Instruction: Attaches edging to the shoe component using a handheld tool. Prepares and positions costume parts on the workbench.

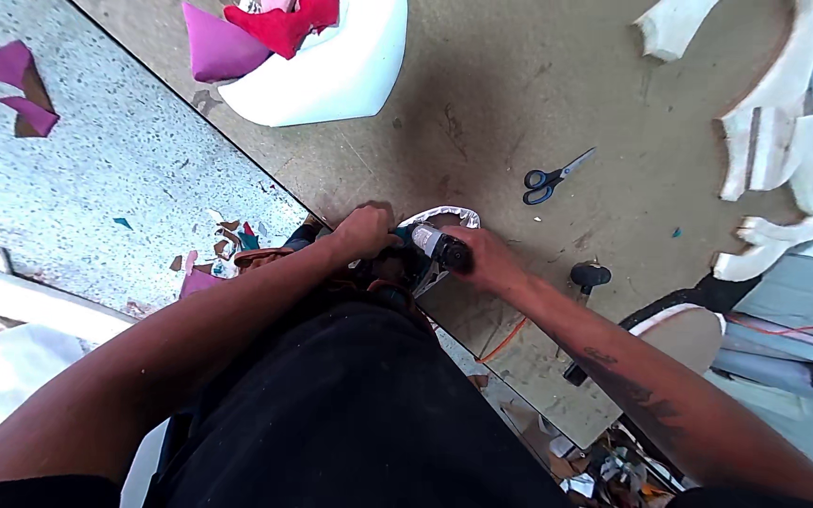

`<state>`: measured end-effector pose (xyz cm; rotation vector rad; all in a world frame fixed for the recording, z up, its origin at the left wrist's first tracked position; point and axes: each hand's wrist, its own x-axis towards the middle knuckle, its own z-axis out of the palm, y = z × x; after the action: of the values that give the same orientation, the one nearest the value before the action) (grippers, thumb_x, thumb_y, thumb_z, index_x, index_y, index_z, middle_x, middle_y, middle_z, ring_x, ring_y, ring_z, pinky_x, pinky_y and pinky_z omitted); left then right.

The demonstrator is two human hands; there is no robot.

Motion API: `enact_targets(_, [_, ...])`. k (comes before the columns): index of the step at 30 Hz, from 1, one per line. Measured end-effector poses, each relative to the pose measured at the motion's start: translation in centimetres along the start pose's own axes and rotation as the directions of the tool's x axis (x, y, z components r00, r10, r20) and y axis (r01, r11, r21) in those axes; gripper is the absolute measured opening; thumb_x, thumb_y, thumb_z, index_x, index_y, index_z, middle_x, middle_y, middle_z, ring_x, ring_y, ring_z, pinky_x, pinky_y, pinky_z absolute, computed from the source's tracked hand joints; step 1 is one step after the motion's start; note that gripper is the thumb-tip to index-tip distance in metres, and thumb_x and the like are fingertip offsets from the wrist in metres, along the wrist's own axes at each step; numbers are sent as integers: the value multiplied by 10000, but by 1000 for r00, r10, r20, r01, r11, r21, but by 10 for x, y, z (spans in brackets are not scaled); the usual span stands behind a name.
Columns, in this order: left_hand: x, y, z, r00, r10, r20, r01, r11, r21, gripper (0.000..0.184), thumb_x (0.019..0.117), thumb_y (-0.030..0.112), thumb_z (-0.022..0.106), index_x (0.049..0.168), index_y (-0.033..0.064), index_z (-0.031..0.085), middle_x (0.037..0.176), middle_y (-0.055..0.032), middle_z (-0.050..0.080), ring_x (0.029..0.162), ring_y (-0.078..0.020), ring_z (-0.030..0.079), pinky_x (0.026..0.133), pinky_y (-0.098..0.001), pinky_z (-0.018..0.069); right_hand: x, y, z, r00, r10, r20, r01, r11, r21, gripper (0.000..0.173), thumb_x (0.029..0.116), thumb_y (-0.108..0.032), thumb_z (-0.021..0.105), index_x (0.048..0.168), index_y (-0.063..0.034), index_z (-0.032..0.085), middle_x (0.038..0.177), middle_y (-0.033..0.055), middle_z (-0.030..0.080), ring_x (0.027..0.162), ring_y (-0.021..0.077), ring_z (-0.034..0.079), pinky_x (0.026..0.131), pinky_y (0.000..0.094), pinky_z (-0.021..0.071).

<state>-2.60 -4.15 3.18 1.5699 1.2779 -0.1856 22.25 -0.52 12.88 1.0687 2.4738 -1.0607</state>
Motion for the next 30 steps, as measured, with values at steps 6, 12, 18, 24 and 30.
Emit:
enact_targets(6, [5, -6, -1, 998, 53, 26, -54, 998, 23, 440, 977, 544, 624, 871, 126, 709, 859, -99, 692, 867, -303, 696, 779, -576, 574, 2, -1, -2, 1000, 26, 3, -26, 999, 21, 328, 811, -207, 785, 1112, -129, 680, 1005, 40, 714, 933, 189, 707, 823, 459, 599])
enact_targets(12, [7, -7, -6, 996, 68, 55, -68, 998, -5, 443, 964, 549, 639, 855, 128, 723, 837, -95, 699, 847, -297, 698, 769, -594, 572, 3, 0, -1, 998, 65, -6, -65, 997, 31, 385, 796, -220, 809, 1156, -147, 691, 1020, 41, 729, 946, 200, 714, 844, 480, 600])
enact_targets(18, [2, -17, -4, 995, 96, 0, -96, 991, -90, 415, 897, 583, 705, 899, 171, 750, 881, -60, 722, 871, -265, 703, 802, -593, 575, -49, -21, -1, 866, 447, -222, -367, 872, 324, 377, 855, -226, 747, 1222, -157, 693, 1049, 18, 729, 939, 140, 703, 838, 451, 605])
enact_targets(24, [-34, -13, -2, 962, 141, -236, -212, 926, -314, 209, 913, 391, 750, 975, 191, 762, 1046, 12, 737, 1007, -156, 695, 928, -503, 588, -128, 9, 67, 376, 856, -354, -691, 514, 509, 529, 891, -264, 751, 1356, -80, 580, 1158, 186, 671, 987, 348, 688, 834, 635, 569])
enact_targets(30, [-116, 58, -66, 734, 213, -645, -180, 977, 118, 168, 879, 377, 761, 981, 247, 731, 884, 108, 654, 708, -41, 618, 620, -307, 585, -154, 66, 154, 224, 864, -452, -654, 477, 587, 677, 872, -219, 777, 1453, 13, 517, 1372, 315, 564, 1280, 498, 547, 1063, 694, 437])
